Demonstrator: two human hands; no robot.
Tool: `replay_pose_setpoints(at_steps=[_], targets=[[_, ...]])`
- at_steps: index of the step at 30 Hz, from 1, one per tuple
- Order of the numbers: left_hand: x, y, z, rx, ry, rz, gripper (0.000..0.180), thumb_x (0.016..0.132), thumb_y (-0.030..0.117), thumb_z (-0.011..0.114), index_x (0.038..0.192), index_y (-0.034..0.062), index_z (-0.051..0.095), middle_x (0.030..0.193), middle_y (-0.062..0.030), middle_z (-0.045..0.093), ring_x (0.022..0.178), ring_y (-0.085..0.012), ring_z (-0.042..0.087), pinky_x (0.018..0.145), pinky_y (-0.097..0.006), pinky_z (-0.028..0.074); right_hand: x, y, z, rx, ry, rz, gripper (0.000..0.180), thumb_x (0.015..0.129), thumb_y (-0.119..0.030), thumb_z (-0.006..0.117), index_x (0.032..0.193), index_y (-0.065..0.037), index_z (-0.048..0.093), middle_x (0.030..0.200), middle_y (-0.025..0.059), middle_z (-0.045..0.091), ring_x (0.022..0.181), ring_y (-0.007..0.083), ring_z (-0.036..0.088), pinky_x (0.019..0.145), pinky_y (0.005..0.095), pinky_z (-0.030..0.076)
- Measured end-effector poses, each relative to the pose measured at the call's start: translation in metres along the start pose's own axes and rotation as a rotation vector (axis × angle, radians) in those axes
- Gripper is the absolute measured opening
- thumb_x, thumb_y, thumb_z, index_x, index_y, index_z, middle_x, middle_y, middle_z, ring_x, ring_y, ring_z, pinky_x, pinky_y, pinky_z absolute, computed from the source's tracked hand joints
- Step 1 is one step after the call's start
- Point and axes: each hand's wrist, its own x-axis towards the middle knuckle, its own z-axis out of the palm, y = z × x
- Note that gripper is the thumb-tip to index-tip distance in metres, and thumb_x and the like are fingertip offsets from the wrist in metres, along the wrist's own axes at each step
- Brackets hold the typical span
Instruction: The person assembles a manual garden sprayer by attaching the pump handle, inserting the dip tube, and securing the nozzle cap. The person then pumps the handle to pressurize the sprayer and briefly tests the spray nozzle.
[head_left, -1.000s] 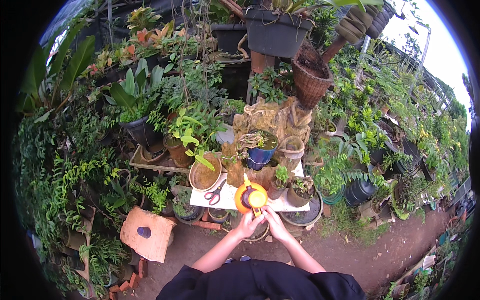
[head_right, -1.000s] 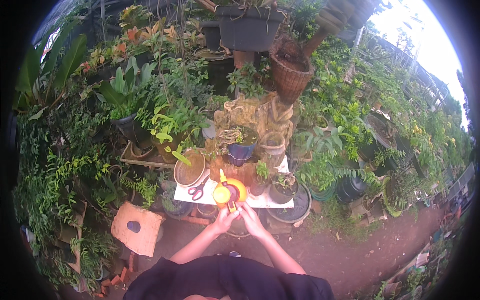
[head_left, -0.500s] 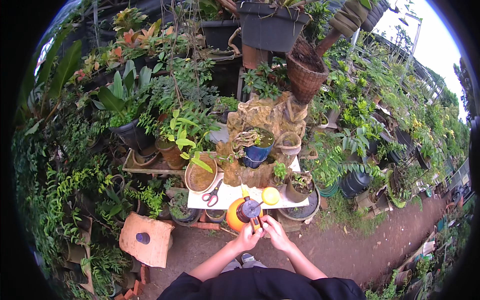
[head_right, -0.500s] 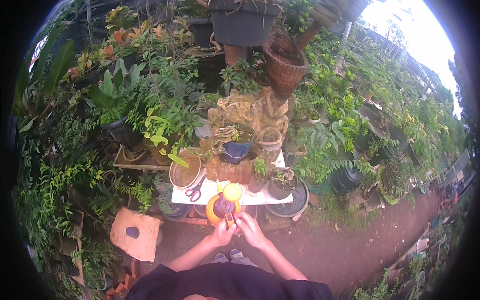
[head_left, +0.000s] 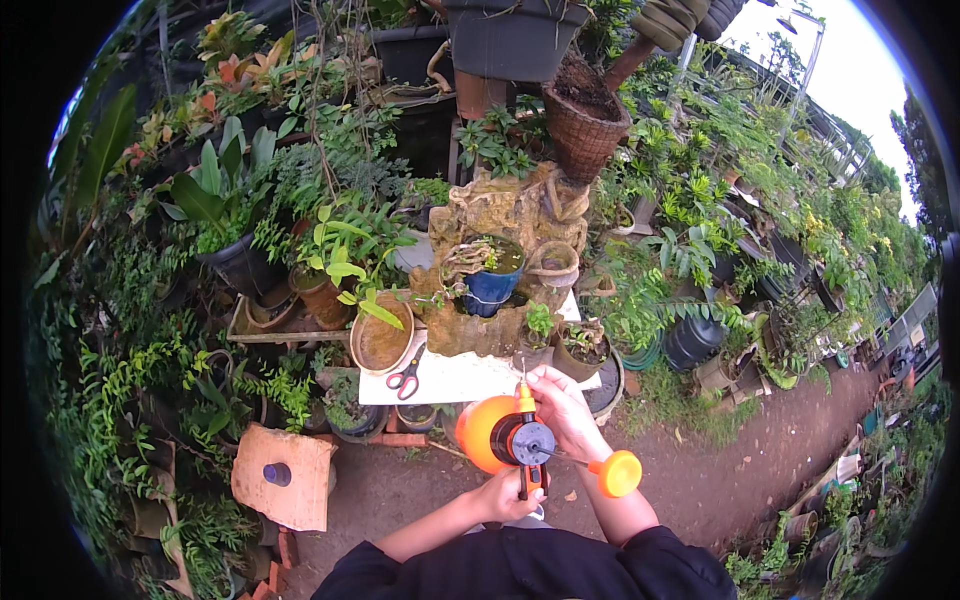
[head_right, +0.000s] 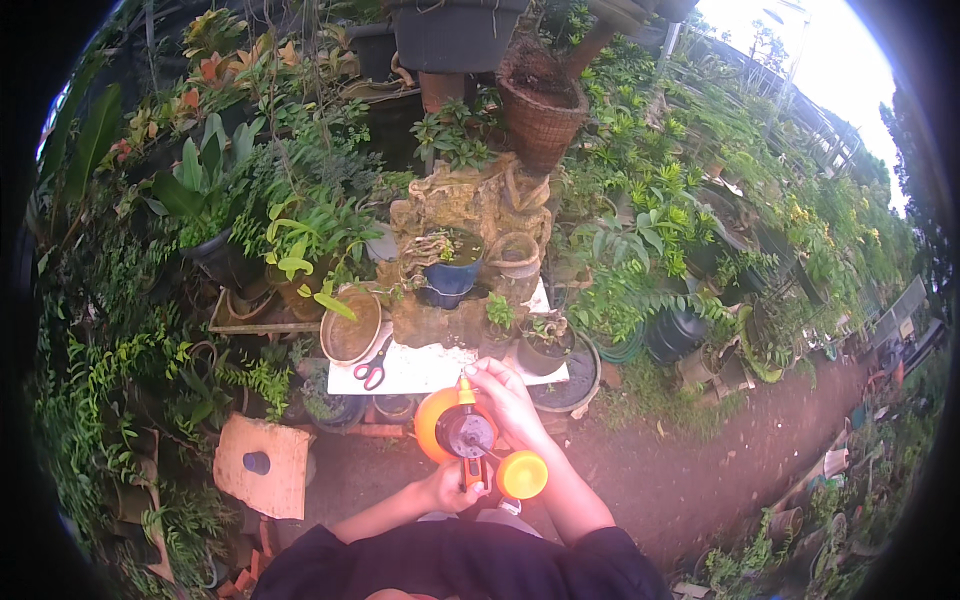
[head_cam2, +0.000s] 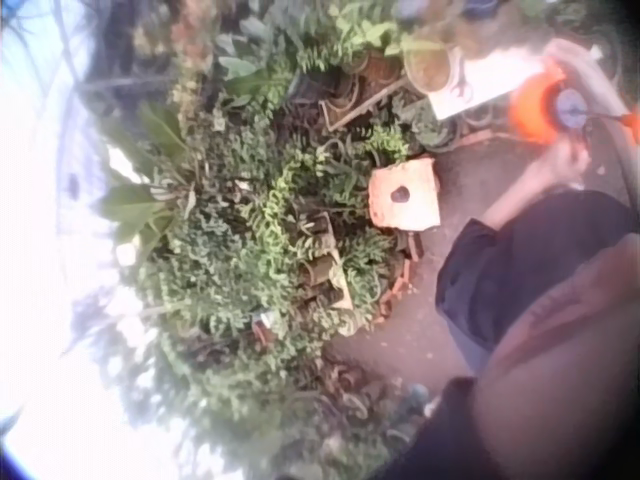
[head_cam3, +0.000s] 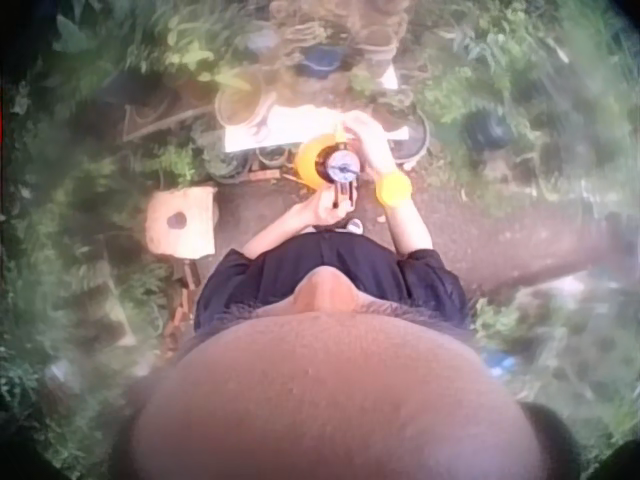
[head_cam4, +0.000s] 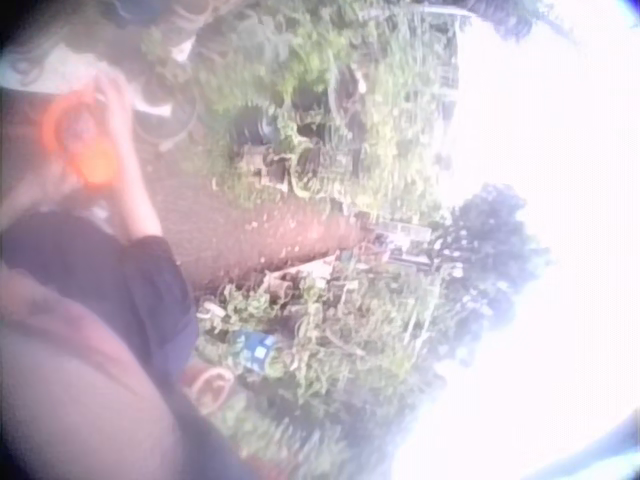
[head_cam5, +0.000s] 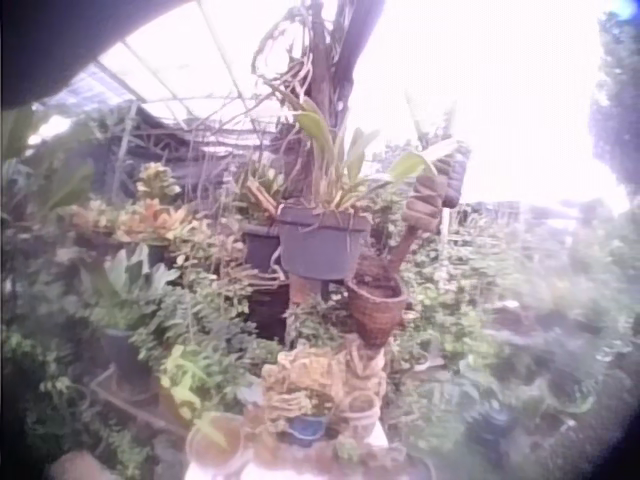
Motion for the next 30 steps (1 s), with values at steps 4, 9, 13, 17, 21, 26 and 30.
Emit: replay_pose_setpoints(at_steps=[4,9,13,17,21,26,30], targets=[[0.010,-0.003,0.020,0.029,-0.008,0.096,0.014,0.093,0.015,0.058,0.092,0.0014,0.056,0.074,-0.0069,0.055,0.065,-0.0233,0.058,0.062,-0.036,0.047,-0.019,-0.016,-0.001,0.085,0.054,-0.003,0.013,0.098,-0.018,0.063,0.094,-0.006,0.062,0.086,0.0052,0.068,0.074,0.0119,0.062,0.070,0.0270,0.052],[0.031,-0.006,0.064,0.062,-0.035,0.014,0.012,0.092,0.014,0.058,0.088,0.0025,0.057,0.072,-0.0064,0.055,0.064,-0.0227,0.058,0.062,-0.036,0.048,-0.050,-0.039,-0.037,0.088,0.042,-0.044,0.014,0.097,-0.017,0.063,0.097,-0.003,0.065,0.093,0.0092,0.071,0.083,0.0145,0.066,0.076,0.0307,0.055],[0.065,-0.010,0.118,0.069,-0.058,0.045,0.013,0.091,0.015,0.057,0.087,0.0025,0.057,0.072,-0.0065,0.056,0.063,-0.0229,0.057,0.061,-0.037,0.047,-0.081,-0.068,-0.086,0.077,-0.010,-0.096,0.017,0.099,-0.016,0.060,0.103,-0.001,0.065,0.100,0.0117,0.071,0.091,0.0183,0.069,0.079,0.0360,0.057],[0.101,-0.021,0.179,0.097,-0.045,0.197,0.014,0.091,0.015,0.059,0.088,0.0016,0.057,0.072,-0.0065,0.055,0.061,-0.0231,0.056,0.059,-0.037,0.046,-0.122,-0.100,-0.143,0.017,0.025,-0.142,0.022,0.100,-0.019,0.057,0.106,0.000,0.065,0.103,0.0124,0.072,0.093,0.0182,0.068,0.086,0.0345,0.055],[0.132,-0.040,0.243,0.050,-0.068,0.269,0.015,0.091,0.017,0.058,0.087,0.0020,0.057,0.070,-0.0056,0.056,0.061,-0.0212,0.057,0.059,-0.035,0.047,-0.164,-0.127,-0.198,0.024,0.076,-0.180,0.025,0.099,-0.021,0.057,0.109,0.001,0.066,0.105,0.0135,0.072,0.095,0.0183,0.068,0.092,0.0337,0.053],[0.158,-0.056,0.318,-0.109,-0.158,0.163,0.017,0.092,0.017,0.057,0.086,0.0020,0.057,0.070,-0.0055,0.059,0.062,-0.0187,0.060,0.060,-0.033,0.050,-0.211,-0.157,-0.274,0.101,0.119,-0.164,0.021,0.097,-0.014,0.061,0.109,0.003,0.066,0.108,0.0165,0.072,0.102,0.0216,0.069,0.094,0.0354,0.053],[0.177,-0.066,0.361,-0.150,-0.245,0.204,0.018,0.092,0.018,0.056,0.082,0.0023,0.056,0.071,-0.0059,0.060,0.061,-0.0193,0.060,0.060,-0.034,0.050,-0.236,-0.170,-0.320,0.107,0.131,-0.187,0.020,0.095,-0.013,0.064,0.110,0.000,0.065,0.106,0.0136,0.071,0.095,0.0187,0.067,0.090,0.0334,0.053]])
